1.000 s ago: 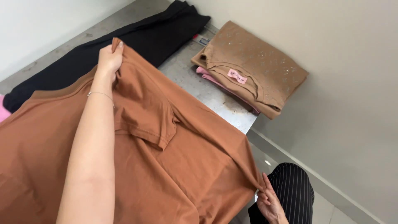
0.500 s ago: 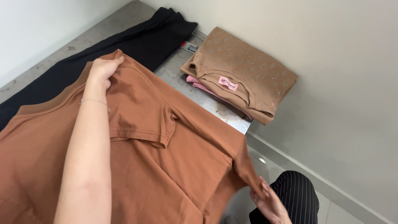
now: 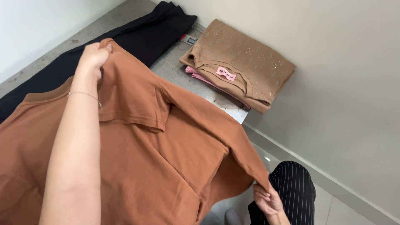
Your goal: The person folds a brown t-shirt on a metal table. They smooth the fabric, fold the sleeves inward, fold the bottom up, and then fold the shirt in half to create a neat stack.
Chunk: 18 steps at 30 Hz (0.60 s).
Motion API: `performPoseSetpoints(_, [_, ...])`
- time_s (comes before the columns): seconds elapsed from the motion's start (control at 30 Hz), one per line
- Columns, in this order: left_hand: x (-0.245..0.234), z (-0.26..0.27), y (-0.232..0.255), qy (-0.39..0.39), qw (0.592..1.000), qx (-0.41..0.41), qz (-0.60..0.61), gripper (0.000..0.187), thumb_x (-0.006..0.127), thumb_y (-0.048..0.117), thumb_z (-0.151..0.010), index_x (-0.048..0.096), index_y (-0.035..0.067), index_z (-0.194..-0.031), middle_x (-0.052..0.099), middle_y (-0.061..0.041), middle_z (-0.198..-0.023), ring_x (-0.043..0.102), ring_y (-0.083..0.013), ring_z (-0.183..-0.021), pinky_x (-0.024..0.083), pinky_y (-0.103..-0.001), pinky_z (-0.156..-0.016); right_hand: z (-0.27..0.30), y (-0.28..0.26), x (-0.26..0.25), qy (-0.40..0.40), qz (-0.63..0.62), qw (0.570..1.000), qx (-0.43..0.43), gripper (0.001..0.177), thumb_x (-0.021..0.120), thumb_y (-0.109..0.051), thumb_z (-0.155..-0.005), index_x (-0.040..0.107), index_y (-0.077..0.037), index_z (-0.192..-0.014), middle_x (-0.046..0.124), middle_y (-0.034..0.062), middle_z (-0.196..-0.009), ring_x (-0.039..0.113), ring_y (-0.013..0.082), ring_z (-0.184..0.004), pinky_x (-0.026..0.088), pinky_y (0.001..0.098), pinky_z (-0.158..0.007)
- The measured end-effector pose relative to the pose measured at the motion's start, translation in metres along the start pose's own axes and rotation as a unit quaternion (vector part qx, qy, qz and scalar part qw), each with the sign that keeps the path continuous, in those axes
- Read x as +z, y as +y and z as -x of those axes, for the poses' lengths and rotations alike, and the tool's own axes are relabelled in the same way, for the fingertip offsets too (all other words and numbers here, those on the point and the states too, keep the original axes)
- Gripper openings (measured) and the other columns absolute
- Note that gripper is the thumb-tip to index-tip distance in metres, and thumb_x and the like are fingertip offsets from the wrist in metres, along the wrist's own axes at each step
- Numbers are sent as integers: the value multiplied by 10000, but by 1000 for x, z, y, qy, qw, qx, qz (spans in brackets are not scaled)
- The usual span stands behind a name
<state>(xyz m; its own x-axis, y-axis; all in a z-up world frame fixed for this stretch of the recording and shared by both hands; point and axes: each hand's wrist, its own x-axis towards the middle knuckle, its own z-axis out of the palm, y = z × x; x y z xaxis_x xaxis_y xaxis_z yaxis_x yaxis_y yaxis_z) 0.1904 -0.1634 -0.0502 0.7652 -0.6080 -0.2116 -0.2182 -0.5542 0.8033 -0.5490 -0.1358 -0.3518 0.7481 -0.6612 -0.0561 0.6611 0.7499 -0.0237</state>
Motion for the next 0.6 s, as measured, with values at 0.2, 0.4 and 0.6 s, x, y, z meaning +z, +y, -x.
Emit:
performPoseSetpoints(0.2, [18, -7, 3, 17, 1000, 23, 5, 558, 747, 366, -1079, 372, 223, -691, 390, 55, -671, 407, -142, -621, 362, -328, -639, 18, -13, -27, 145, 198, 969, 6, 516, 565, 102, -1011, 724, -249, -1356, 361, -73, -619, 272, 41, -473, 255, 153, -362])
performPoseSetpoints(0.4, [10, -61, 37, 29, 998, 46, 16, 555, 725, 332, -1102, 369, 230, -688, 382, 63, -667, 398, -137, -621, 363, -322, -645, 38, -37, 9, 30, 60, 996, -63, 590, 504, 51, -1027, 652, -335, -1449, 554, -15, -490, 476, -33, -310, 462, 73, -293])
performPoseSetpoints(0.6, [21, -53, 12, 51, 997, 58, 26, 558, 702, 297, -1126, 366, 236, -685, 373, 71, -663, 390, -132, -620, 364, -317, -652, 49, -26, 18, 8, 86, 993, 75, 679, 339, 95, -1105, 426, -287, -1659, 768, 212, -1120, 487, 50, -298, 403, 198, -211])
